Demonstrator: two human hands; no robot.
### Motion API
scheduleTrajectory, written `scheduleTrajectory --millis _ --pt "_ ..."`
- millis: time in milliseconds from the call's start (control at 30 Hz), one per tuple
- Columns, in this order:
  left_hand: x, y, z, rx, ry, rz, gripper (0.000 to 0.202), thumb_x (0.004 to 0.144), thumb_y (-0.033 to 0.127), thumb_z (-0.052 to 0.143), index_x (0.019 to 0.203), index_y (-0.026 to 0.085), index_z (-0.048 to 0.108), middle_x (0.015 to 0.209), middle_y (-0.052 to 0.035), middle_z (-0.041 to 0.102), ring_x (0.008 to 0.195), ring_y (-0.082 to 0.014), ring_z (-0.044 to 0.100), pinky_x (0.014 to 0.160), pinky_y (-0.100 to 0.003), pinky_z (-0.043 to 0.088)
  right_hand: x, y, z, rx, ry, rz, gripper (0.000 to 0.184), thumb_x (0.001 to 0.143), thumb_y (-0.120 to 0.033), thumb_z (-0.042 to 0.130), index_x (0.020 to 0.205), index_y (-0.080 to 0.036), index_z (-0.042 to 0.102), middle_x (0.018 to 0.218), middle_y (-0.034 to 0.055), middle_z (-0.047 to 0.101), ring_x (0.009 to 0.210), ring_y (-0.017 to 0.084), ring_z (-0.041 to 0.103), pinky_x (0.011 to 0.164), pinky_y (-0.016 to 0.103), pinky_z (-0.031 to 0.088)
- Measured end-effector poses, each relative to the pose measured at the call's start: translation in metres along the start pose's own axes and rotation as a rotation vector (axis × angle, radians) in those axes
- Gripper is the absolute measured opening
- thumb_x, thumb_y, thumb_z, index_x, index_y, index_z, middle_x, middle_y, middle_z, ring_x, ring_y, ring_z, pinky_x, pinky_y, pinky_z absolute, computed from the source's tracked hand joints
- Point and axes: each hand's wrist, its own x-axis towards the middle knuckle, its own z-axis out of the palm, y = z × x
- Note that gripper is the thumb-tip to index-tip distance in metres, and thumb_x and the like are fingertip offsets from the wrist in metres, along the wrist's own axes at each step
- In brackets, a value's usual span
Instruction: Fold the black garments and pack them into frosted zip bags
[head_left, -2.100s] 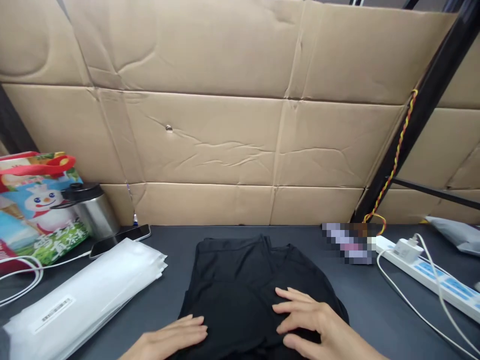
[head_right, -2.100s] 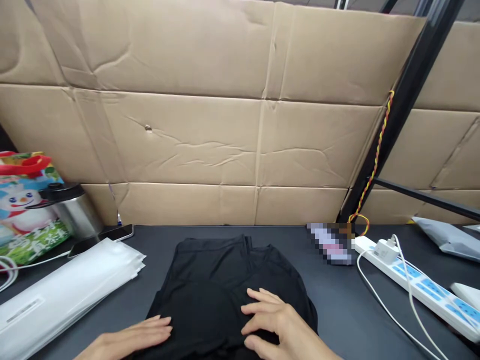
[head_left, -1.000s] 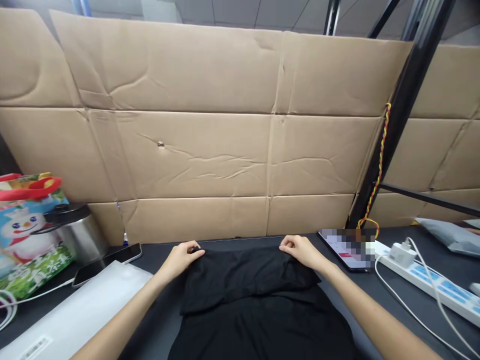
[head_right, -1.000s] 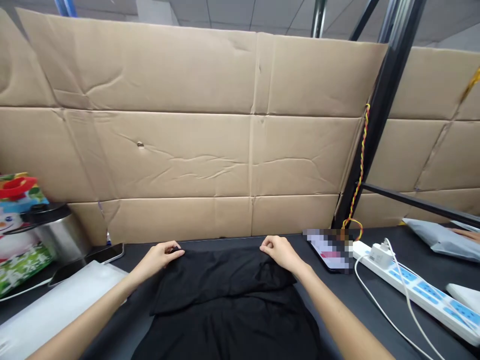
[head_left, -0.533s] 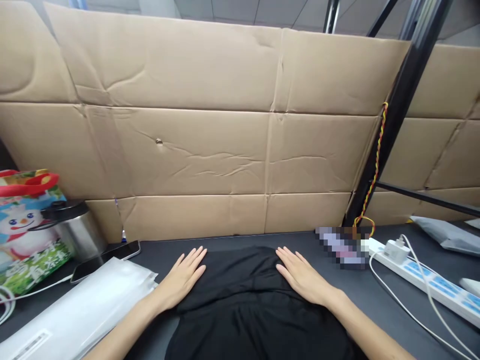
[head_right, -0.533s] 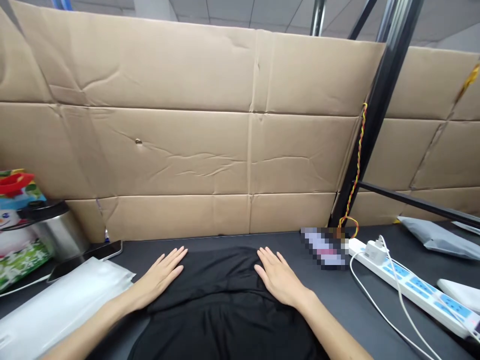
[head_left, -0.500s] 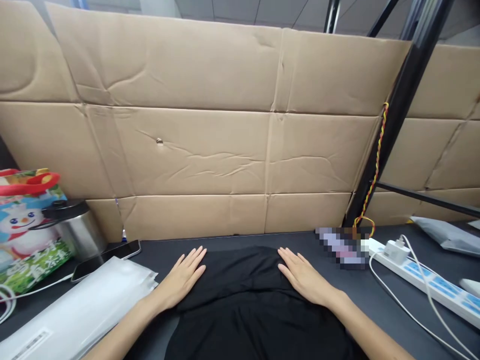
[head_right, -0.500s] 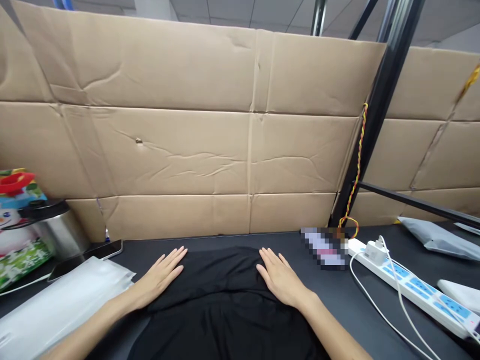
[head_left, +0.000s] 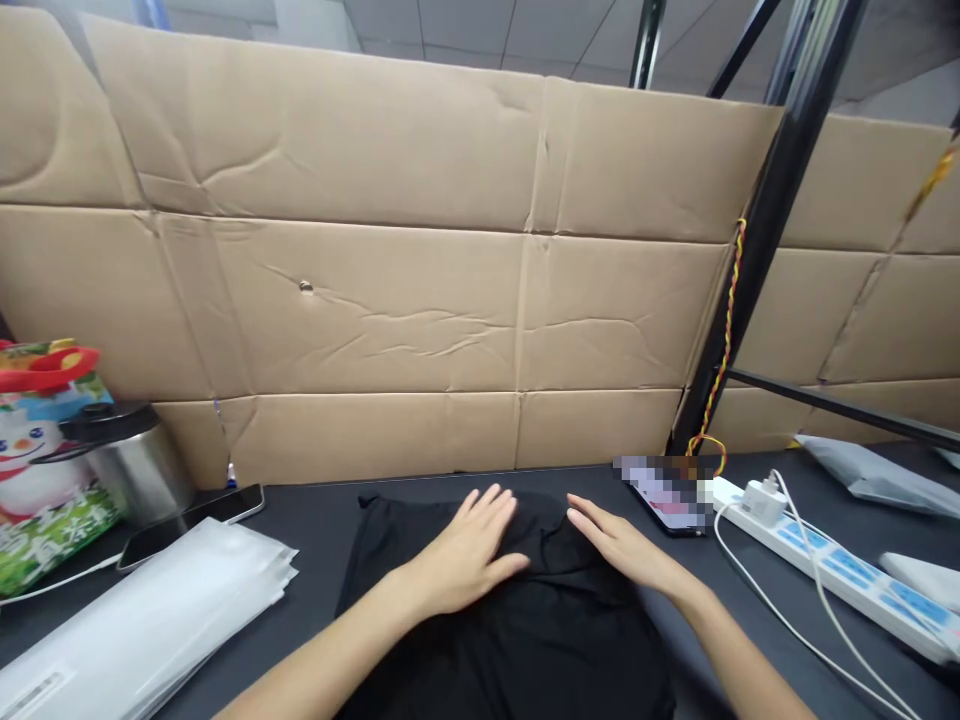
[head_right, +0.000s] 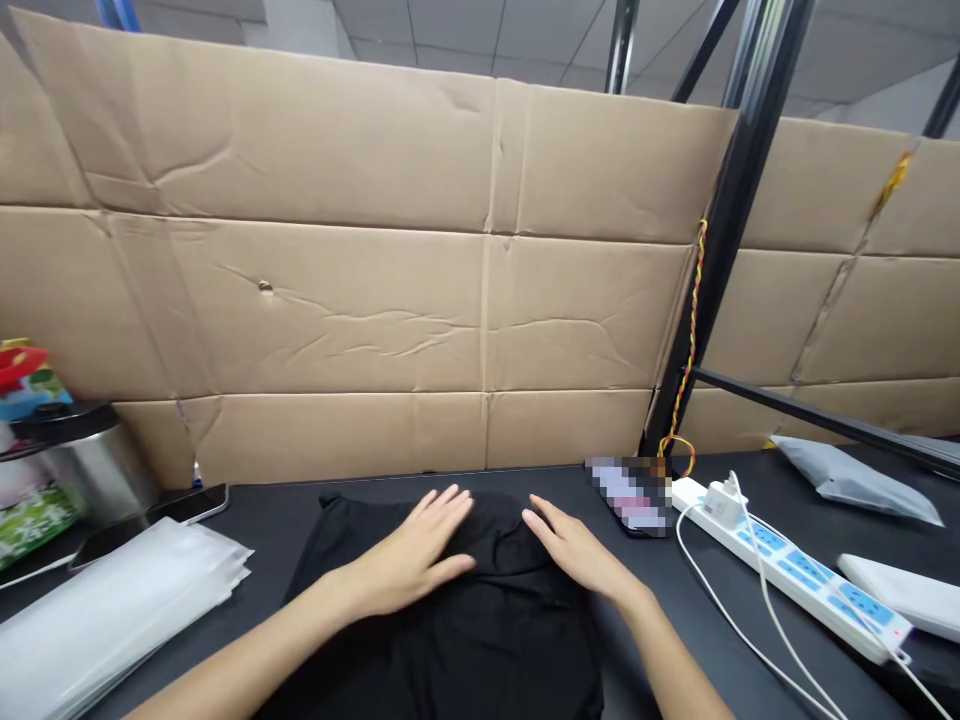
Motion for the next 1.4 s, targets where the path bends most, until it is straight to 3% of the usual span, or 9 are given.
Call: scheduleTrajectory --millis 167,333,467,700,833,1000,1167,1300,1400 --pt "0.055 0.027 0.04 -0.095 -0.023 0.096 0.066 0.093 0.053 0.041 0.144 0.012 0.03 0.148 -0.0147 0.031 0.138 -0.0276 0.021 0.113 -0.044 0.02 0.004 0.007 0.005 0.031 0.021 -0.012 0.064 0.089 -0.058 0.035 0.135 -0.014 0.045 0.142 0.0087 0.042 0.132 0.022 0.036 0.113 0.038 0.021" --pt "0.069 0.031 0.069 -0.087 0.031 0.059 0.06 0.09 0.04 0.05 0.136 0.002 0.039 0.143 -0.0231 0.037 0.134 -0.0342 0.03 0.11 -0.047 0.027 0.004 0.006 0.008 0.052 0.039 -0.011 0.062 0.086 -0.057 0.04 0.132 -0.016 0.048 0.14 0.0082 0.045 0.13 0.022 0.039 0.111 0.037 0.025" --pt "0.069 0.031 0.071 -0.099 0.096 -0.014 0.043 0.096 0.024 0.034 0.134 0.007 0.044 0.139 -0.0185 0.045 0.132 -0.0281 0.037 0.109 -0.043 0.031 0.005 -0.001 0.01 0.084 0.107 0.054 0.06 0.086 -0.056 0.041 0.129 -0.016 0.051 0.138 0.0101 0.048 0.129 0.023 0.041 0.11 0.039 0.027" --pt "0.068 0.037 0.064 -0.14 0.133 -0.083 0.05 0.098 0.033 0.031 0.14 0.005 0.036 0.143 -0.0191 0.039 0.134 -0.0272 0.033 0.11 -0.043 0.029 0.013 -0.014 0.029 0.14 0.253 0.102 0.055 0.086 -0.042 0.036 0.132 -0.013 0.045 0.134 0.0123 0.052 0.125 0.021 0.046 0.106 0.037 0.034" --pt "0.031 0.015 0.028 -0.11 0.103 -0.061 0.055 0.097 0.044 0.036 0.14 0.01 0.039 0.146 -0.0144 0.036 0.137 -0.0278 0.023 0.113 -0.047 0.02 0.014 -0.014 0.03 0.12 0.282 0.038 0.055 0.079 -0.022 0.032 0.132 -0.015 0.044 0.131 0.0101 0.054 0.124 0.018 0.047 0.107 0.037 0.033" --pt "-0.062 -0.057 -0.014 0.039 0.202 -0.257 0.043 0.099 0.036 0.031 0.139 0.022 0.04 0.145 -0.0036 0.04 0.138 -0.0215 0.023 0.114 -0.046 0.016 0.015 -0.042 0.024 0.064 0.295 -0.077 0.057 0.08 -0.02 0.033 0.137 -0.017 0.04 0.133 0.0085 0.052 0.126 0.02 0.045 0.109 0.039 0.03" --pt "-0.122 -0.093 -0.002 0.094 0.217 -0.34 0.045 0.1 0.033 0.029 0.144 0.025 0.03 0.148 -0.0015 0.033 0.138 -0.02 0.024 0.113 -0.045 0.019 0.024 -0.104 0.069 -0.173 0.219 -0.414 0.067 0.076 -0.006 0.033 0.143 -0.016 0.031 0.145 0.0064 0.037 0.132 0.022 0.036 0.11 0.041 0.031" --pt "-0.129 -0.09 0.011 0.054 0.242 -0.355 0.046 0.101 0.033 0.027 0.146 0.025 0.024 0.15 -0.0011 0.029 0.138 -0.0183 0.021 0.113 -0.043 0.019 0.024 -0.128 0.119 -0.343 0.03 -0.489 0.07 0.073 0.002 0.035 0.142 -0.008 0.031 0.147 0.0122 0.031 0.136 0.028 0.026 0.112 0.044 0.025" --pt "-0.128 -0.09 0.013 0.024 0.247 -0.357 0.046 0.101 0.033 0.027 0.146 0.026 0.023 0.15 -0.0002 0.029 0.138 -0.0178 0.021 0.113 -0.043 0.02 0.017 -0.131 0.131 -0.372 -0.047 -0.473 0.056 0.082 -0.007 0.039 0.138 -0.005 0.039 0.142 0.0171 0.039 0.132 0.032 0.033 0.11 0.047 0.028"
